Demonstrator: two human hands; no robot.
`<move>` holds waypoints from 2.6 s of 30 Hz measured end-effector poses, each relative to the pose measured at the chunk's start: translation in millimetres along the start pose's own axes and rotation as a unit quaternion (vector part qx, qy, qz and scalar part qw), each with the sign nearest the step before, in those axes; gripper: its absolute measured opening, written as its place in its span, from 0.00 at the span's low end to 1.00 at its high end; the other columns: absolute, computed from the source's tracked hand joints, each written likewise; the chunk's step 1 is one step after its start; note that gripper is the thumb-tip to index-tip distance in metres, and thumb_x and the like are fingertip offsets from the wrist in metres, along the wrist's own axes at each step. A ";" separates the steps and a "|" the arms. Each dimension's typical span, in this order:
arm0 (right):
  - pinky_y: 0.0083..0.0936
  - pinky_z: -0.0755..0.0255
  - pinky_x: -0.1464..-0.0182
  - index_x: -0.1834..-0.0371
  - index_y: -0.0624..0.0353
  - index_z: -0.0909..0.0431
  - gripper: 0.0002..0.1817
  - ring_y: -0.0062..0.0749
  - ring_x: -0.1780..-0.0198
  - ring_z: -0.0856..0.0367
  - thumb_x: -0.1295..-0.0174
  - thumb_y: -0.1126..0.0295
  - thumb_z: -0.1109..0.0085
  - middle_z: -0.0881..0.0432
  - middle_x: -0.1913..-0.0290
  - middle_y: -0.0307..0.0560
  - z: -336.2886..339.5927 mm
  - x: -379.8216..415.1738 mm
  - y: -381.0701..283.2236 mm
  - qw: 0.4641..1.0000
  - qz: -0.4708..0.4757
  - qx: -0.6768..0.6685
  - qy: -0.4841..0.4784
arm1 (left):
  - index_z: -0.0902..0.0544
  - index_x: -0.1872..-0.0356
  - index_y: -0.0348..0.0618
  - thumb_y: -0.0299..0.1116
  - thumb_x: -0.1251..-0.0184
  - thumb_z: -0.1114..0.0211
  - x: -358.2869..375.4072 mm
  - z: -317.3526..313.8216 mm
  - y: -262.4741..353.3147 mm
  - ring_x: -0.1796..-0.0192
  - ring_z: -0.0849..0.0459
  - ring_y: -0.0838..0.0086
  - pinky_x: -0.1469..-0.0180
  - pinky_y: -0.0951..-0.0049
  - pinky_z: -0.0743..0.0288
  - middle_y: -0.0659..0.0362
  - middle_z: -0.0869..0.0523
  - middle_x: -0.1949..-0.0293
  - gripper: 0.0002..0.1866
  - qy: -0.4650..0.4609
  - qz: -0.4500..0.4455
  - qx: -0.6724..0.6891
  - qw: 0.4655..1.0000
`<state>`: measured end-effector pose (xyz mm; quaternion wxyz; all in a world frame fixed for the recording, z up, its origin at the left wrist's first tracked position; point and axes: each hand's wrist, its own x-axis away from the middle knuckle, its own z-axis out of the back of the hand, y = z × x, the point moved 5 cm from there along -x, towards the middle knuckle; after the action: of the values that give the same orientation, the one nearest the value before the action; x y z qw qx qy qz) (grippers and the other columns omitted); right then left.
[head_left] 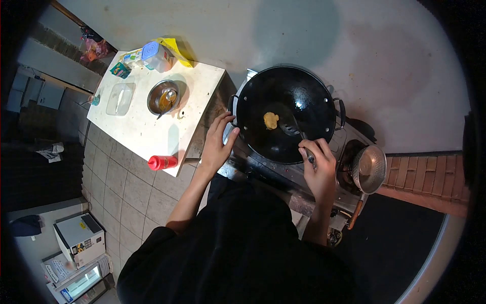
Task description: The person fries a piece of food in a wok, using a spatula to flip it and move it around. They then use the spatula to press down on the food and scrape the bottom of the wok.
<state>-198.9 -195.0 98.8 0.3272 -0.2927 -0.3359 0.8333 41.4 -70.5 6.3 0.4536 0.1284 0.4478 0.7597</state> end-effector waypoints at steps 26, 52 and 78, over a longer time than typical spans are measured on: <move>0.32 0.23 0.59 0.54 0.63 0.17 0.08 0.43 0.61 0.18 0.35 0.82 0.37 0.25 0.62 0.52 0.6 0.7 2.0 1.000 0.008 0.004 0.002 | 0.20 0.39 0.37 0.38 0.23 0.36 7.3 0.3 -8.8 0.29 0.24 0.47 0.28 0.56 0.31 0.45 0.24 0.32 0.19 -0.001 0.017 0.005 1.000; 0.31 0.24 0.60 0.55 0.63 0.17 0.07 0.42 0.63 0.19 0.34 0.81 0.36 0.25 0.62 0.51 -0.8 1.2 0.6 1.000 0.015 -0.002 0.008 | 0.19 0.38 0.39 0.39 0.23 0.37 10.3 2.0 -8.8 0.28 0.25 0.48 0.28 0.56 0.31 0.45 0.25 0.31 0.19 -0.007 0.034 0.011 0.999; 0.32 0.23 0.59 0.54 0.64 0.17 0.07 0.43 0.61 0.16 0.33 0.81 0.37 0.22 0.61 0.52 -1.2 0.8 -9.7 1.000 0.018 -0.002 -0.005 | 0.19 0.38 0.40 0.40 0.22 0.37 13.3 6.0 -8.9 0.28 0.25 0.48 0.27 0.57 0.31 0.46 0.25 0.31 0.19 0.000 0.022 0.008 1.000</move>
<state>-195.1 -188.5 105.2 0.3097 -0.2953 -0.3339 0.8399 42.7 -54.8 -0.2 0.4357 0.1416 0.4515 0.7657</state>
